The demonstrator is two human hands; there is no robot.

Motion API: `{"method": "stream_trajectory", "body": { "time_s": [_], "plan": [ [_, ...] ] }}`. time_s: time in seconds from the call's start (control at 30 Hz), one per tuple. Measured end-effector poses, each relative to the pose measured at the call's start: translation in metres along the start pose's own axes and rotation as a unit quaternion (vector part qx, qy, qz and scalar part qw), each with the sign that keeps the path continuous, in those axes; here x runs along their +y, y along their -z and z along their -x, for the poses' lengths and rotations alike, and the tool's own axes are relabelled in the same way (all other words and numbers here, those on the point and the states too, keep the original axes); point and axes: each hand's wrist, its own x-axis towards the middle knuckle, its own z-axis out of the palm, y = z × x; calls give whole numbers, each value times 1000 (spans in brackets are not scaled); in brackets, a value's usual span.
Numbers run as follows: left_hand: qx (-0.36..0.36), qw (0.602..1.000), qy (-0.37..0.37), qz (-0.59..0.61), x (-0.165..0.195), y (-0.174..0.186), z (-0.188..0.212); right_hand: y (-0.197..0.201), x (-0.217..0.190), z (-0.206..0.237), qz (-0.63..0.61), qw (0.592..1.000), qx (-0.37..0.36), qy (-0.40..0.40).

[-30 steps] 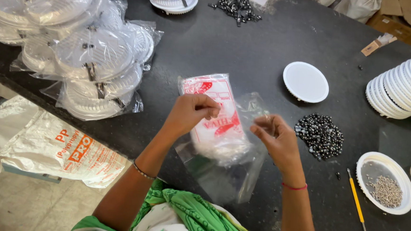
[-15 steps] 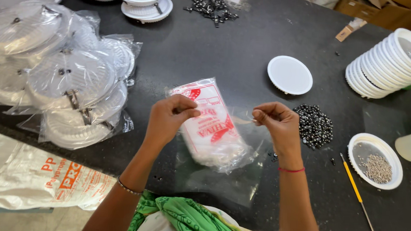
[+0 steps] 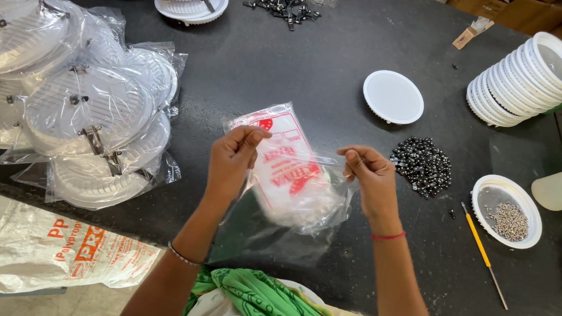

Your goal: The person sits at a work table and packs round white plastic fixture covers into clear plastic bags, attaching black plastic clips to hold the bag closed. They place finished bagged covers on a growing stack and repeat the packing cycle with additional covers.

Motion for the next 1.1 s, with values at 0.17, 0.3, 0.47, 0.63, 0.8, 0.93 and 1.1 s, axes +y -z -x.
{"method": "stream_trajectory", "body": {
  "time_s": [0.17, 0.3, 0.47, 0.63, 0.8, 0.93, 1.1],
  "plan": [
    [-122, 989, 19, 87, -5, 24, -20, 11, -10, -8, -6, 992, -118, -32],
    [-161, 960, -63, -219, 9, 46, -40, 16, -38, -23, 250, 947, -204, 5],
    [-85, 839, -173, -510, 19, 45, -77, -16, -52, -61, 489, 849, -192, 59],
    [-14, 725, -320, -609, 35, 42, -140, -48, -51, -127, 584, 752, -98, 291],
    [93, 613, -436, -652, 77, 25, -175, -71, -82, -187, 643, 590, 51, 486],
    [147, 604, -470, -627, 86, 17, -136, -56, -94, -157, 575, 631, 114, 508],
    [45, 684, -364, -631, 38, -3, -51, -55, -55, -67, 585, 708, 62, 391]
  ]
}}
